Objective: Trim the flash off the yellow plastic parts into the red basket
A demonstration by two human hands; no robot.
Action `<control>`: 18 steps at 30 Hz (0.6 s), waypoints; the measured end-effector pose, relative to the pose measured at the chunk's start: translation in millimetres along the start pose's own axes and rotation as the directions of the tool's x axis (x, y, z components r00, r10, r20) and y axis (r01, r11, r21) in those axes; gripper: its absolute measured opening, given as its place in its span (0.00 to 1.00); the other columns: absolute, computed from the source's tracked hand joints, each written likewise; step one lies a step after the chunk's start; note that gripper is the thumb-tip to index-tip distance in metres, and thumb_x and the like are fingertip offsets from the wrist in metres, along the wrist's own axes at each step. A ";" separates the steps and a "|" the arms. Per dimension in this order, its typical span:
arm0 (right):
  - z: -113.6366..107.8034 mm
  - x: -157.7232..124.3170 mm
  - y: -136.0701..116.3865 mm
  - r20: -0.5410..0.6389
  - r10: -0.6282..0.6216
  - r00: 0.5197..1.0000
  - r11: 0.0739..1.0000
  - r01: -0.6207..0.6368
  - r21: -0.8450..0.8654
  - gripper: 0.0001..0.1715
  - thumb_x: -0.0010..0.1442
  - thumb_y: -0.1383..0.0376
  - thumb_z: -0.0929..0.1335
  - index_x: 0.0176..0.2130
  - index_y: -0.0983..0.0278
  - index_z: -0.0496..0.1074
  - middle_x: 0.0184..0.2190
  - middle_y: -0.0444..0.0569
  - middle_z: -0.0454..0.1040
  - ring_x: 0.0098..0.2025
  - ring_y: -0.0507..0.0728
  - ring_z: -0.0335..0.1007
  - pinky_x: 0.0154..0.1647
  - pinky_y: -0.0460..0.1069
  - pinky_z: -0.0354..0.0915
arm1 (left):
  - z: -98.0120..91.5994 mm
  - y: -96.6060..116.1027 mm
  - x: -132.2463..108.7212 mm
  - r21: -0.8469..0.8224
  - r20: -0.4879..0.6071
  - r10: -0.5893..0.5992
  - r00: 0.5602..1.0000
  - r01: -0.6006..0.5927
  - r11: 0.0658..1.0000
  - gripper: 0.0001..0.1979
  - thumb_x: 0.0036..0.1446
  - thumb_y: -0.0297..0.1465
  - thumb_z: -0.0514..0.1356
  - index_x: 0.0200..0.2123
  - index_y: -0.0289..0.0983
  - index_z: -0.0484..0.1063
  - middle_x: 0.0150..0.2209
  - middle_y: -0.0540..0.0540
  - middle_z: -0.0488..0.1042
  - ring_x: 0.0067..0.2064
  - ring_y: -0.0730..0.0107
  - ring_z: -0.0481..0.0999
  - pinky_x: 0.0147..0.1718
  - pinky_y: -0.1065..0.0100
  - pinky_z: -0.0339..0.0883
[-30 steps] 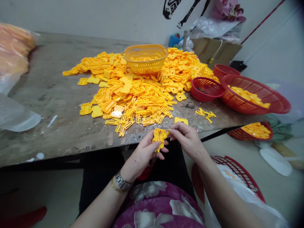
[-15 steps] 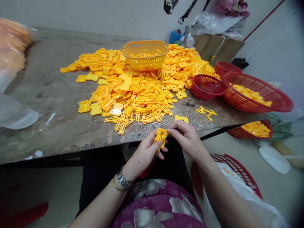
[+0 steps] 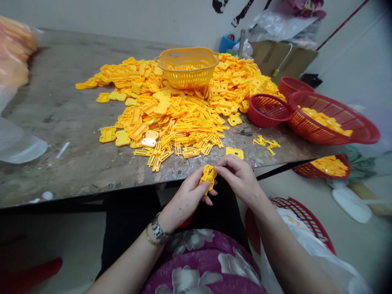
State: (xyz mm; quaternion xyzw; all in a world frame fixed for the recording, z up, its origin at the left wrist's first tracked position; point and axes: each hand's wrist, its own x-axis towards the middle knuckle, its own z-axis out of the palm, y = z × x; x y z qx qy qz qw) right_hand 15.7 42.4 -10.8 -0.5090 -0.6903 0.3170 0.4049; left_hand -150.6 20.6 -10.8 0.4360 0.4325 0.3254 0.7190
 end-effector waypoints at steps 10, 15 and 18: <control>3.9 -2.4 2.2 -0.023 -0.037 0.999 0.999 0.036 -0.027 0.06 0.58 0.70 0.68 0.29 0.63 0.71 0.28 0.43 0.70 0.33 0.51 0.67 0.35 0.47 0.61 | -1.6 -3.2 0.9 0.028 0.027 0.030 0.999 -0.030 0.999 0.15 0.61 0.35 0.54 0.49 0.36 0.64 0.40 0.46 0.68 0.36 0.72 0.73 0.27 0.74 0.69; 6.9 -5.3 2.5 -0.072 -0.042 0.997 0.999 0.041 -0.014 0.05 0.57 0.69 0.69 0.29 0.63 0.71 0.28 0.43 0.71 0.32 0.51 0.67 0.33 0.47 0.62 | -1.9 -4.9 3.3 0.028 0.013 0.043 0.999 -0.043 0.999 0.14 0.61 0.35 0.54 0.47 0.36 0.65 0.39 0.46 0.68 0.35 0.73 0.73 0.26 0.74 0.69; 8.6 -7.2 1.7 -0.100 -0.048 0.994 0.999 0.046 -0.026 0.05 0.57 0.70 0.69 0.29 0.63 0.70 0.28 0.43 0.70 0.32 0.51 0.66 0.33 0.47 0.62 | -1.1 -4.8 3.4 0.017 0.004 0.039 0.999 -0.039 0.999 0.14 0.61 0.35 0.54 0.47 0.36 0.65 0.39 0.47 0.68 0.34 0.73 0.73 0.25 0.74 0.68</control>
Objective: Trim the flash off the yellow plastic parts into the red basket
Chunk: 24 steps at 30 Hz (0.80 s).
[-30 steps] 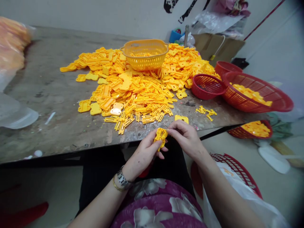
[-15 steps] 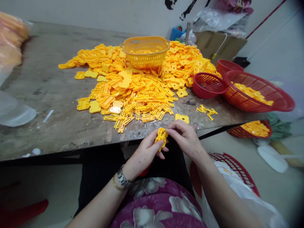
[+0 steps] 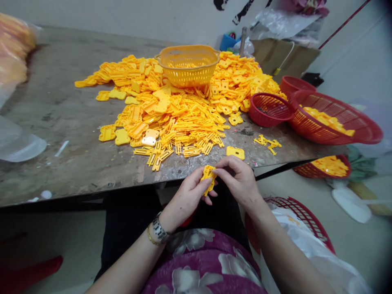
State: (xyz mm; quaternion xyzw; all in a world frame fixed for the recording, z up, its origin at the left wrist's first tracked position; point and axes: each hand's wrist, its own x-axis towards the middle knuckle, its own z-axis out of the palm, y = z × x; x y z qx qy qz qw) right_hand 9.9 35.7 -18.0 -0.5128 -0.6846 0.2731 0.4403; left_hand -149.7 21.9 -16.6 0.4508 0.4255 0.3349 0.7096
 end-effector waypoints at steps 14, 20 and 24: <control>0.8 -3.7 -3.5 -0.032 -0.020 0.999 0.999 0.019 -0.031 0.06 0.60 0.69 0.65 0.32 0.61 0.70 0.30 0.45 0.72 0.35 0.54 0.68 0.38 0.50 0.63 | 1.4 4.7 -3.5 -0.016 -0.016 -0.042 0.999 0.042 0.999 0.16 0.60 0.36 0.55 0.50 0.36 0.65 0.36 0.46 0.72 0.28 0.77 0.72 0.25 0.74 0.66; -1.8 -2.6 -2.6 -0.061 0.000 0.998 1.000 0.001 0.011 0.05 0.59 0.68 0.66 0.31 0.61 0.71 0.30 0.45 0.73 0.34 0.54 0.68 0.38 0.49 0.63 | 0.8 4.1 -2.6 -0.028 -0.017 -0.015 1.000 0.014 1.000 0.15 0.60 0.34 0.55 0.49 0.36 0.65 0.42 0.44 0.71 0.33 0.74 0.74 0.28 0.74 0.68; -4.5 -0.7 -1.1 -0.043 0.038 0.998 0.999 -0.036 0.038 0.06 0.59 0.68 0.67 0.30 0.62 0.71 0.30 0.45 0.73 0.34 0.54 0.68 0.37 0.49 0.63 | 1.1 4.9 -3.0 -0.030 -0.018 -0.013 1.000 0.013 0.999 0.16 0.60 0.34 0.55 0.51 0.37 0.65 0.43 0.43 0.70 0.35 0.73 0.74 0.29 0.73 0.69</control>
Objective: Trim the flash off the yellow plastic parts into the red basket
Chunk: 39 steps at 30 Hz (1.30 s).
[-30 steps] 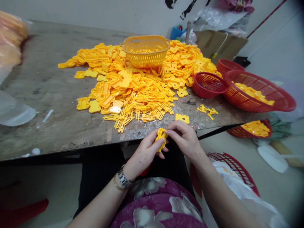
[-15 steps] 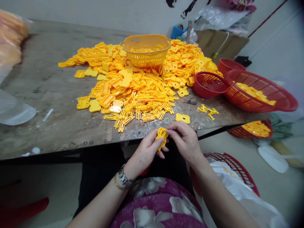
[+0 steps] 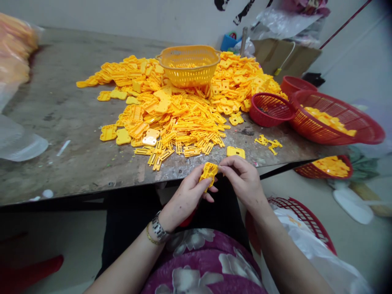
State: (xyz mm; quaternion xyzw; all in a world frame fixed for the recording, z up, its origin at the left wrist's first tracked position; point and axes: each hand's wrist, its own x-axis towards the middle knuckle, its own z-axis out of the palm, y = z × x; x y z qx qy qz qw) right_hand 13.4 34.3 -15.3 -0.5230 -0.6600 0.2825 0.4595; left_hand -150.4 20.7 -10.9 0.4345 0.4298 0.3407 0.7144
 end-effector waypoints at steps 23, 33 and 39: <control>2.7 0.7 0.9 0.049 -0.019 0.999 0.998 0.022 -0.065 0.07 0.58 0.68 0.67 0.28 0.61 0.71 0.28 0.44 0.71 0.32 0.53 0.66 0.34 0.49 0.61 | -1.2 0.4 2.1 0.082 0.012 0.022 1.000 -0.023 0.996 0.13 0.60 0.36 0.56 0.46 0.35 0.66 0.35 0.47 0.70 0.29 0.76 0.71 0.27 0.74 0.68; 7.3 -1.5 -0.4 0.016 0.011 1.000 0.998 -0.010 -0.062 0.04 0.58 0.67 0.67 0.31 0.61 0.72 0.30 0.45 0.72 0.34 0.54 0.67 0.35 0.49 0.63 | -3.6 -5.7 5.0 0.058 0.003 0.066 0.998 -0.066 0.996 0.14 0.59 0.36 0.56 0.46 0.36 0.68 0.36 0.47 0.71 0.31 0.74 0.73 0.26 0.73 0.68; 9.0 -4.5 2.5 -0.010 0.045 0.999 0.998 -0.046 -0.053 0.07 0.58 0.66 0.68 0.40 0.62 0.72 0.35 0.46 0.73 0.34 0.53 0.68 0.35 0.48 0.65 | -4.0 -6.1 5.8 0.050 0.008 0.051 0.999 -0.051 0.997 0.14 0.60 0.35 0.55 0.47 0.35 0.67 0.37 0.45 0.71 0.31 0.74 0.73 0.27 0.73 0.69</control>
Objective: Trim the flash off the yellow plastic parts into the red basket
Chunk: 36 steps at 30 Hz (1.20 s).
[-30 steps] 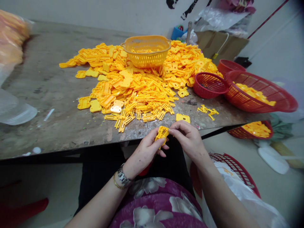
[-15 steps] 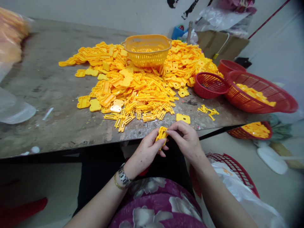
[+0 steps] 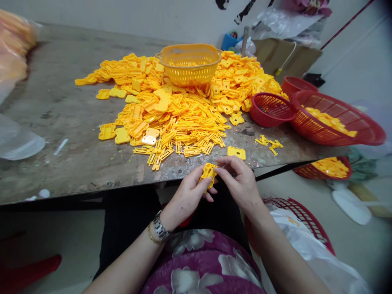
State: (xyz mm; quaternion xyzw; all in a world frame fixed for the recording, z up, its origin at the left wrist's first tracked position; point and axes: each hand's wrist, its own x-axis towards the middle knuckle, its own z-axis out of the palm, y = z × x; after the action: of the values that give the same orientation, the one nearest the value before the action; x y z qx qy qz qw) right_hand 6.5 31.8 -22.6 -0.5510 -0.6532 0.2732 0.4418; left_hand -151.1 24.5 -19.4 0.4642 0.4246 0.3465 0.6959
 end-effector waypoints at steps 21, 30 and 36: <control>-1.6 -4.0 -11.0 0.041 0.002 0.999 0.994 -0.006 0.108 0.06 0.60 0.67 0.66 0.32 0.63 0.72 0.30 0.44 0.71 0.32 0.51 0.67 0.34 0.47 0.63 | -1.0 1.0 -4.2 0.242 0.052 0.099 0.994 -0.109 0.964 0.12 0.64 0.37 0.50 0.44 0.36 0.66 0.31 0.49 0.71 0.27 0.76 0.72 0.29 0.71 0.68; -0.8 3.1 -4.0 0.154 0.114 0.982 0.958 -0.150 0.244 0.07 0.61 0.62 0.66 0.34 0.63 0.73 0.31 0.44 0.73 0.32 0.51 0.68 0.33 0.46 0.64 | 4.3 0.7 -1.8 0.007 0.009 0.055 0.998 -0.055 0.998 0.13 0.62 0.36 0.52 0.45 0.34 0.66 0.35 0.46 0.71 0.31 0.74 0.74 0.29 0.71 0.70; -0.9 4.5 -5.4 0.180 0.132 0.975 0.954 -0.174 0.244 0.09 0.61 0.60 0.66 0.36 0.62 0.73 0.32 0.44 0.73 0.32 0.51 0.68 0.33 0.46 0.64 | 7.3 2.1 -2.5 -0.063 0.009 0.035 0.999 -0.034 0.997 0.14 0.63 0.34 0.52 0.49 0.35 0.64 0.38 0.45 0.70 0.34 0.73 0.74 0.31 0.71 0.71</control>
State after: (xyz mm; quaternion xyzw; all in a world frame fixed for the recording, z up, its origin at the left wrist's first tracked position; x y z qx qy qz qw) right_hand 4.7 34.6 -16.4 -0.5139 -0.6009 0.4330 0.4328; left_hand -145.6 20.5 -15.2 0.4510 0.4018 0.3694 0.7062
